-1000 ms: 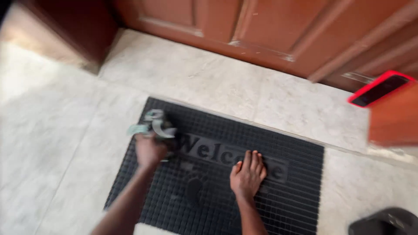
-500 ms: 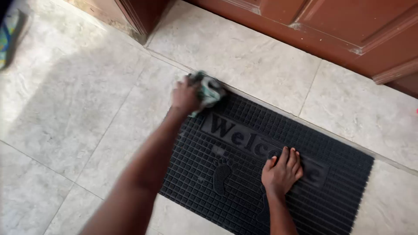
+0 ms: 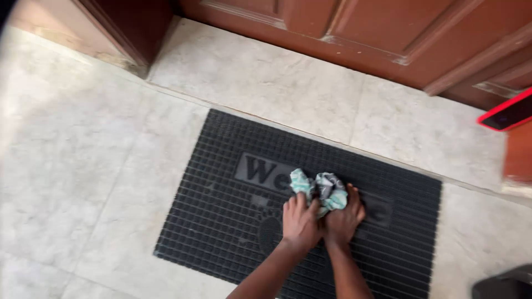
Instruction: Cleaning a black textured doormat using a cloth to wipe down the surface.
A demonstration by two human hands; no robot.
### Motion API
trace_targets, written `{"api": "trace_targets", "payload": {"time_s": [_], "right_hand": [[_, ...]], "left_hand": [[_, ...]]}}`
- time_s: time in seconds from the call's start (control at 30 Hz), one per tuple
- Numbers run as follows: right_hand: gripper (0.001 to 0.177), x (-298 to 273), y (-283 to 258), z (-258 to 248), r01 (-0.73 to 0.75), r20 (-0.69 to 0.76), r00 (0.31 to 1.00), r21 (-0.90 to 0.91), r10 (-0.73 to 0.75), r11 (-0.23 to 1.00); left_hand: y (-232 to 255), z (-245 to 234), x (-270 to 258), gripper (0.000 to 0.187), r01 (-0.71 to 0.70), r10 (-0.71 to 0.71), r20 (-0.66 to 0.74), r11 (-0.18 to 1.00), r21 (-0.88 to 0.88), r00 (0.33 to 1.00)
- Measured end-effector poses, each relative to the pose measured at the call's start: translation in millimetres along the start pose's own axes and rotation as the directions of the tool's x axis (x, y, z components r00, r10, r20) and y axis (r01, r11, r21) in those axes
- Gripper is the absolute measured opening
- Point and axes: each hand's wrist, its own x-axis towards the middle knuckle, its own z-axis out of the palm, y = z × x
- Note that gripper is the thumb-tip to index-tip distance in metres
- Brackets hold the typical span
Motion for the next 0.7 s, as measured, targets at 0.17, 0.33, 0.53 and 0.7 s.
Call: {"api": "trace_targets", "payload": {"time_s": [0.17,0.33,0.53,0.7], "right_hand": [[0.054,1,-5,1,-0.030,0.077,0.997,-0.005,0.030,1.000],[0.052,4,1,2,-0.075,0.092,0.993,-0.033,0.078,0.997],[0.053,5,11,0,-0.054,0.061,0.997,-0.015,0.055,0.998],[0.059,-4,3,3,-0.009,0.057,0.998,0.013,0.008,1.000]], "left_hand": [[-106,-104,39,0.039,0.081,-0.091,0.041,0.979,0.189,0.995],[-200,-195,16,0.031,0.038,0.088,-0.348,0.940,0.340,0.933],[-93,-112,-3,0.055,0.065,-0.079,-0.130,0.992,-0.106,0.988],[-68,-33,-12,0.079,0.004,0.083,-0.313,0.963,0.268,0.946]]}}
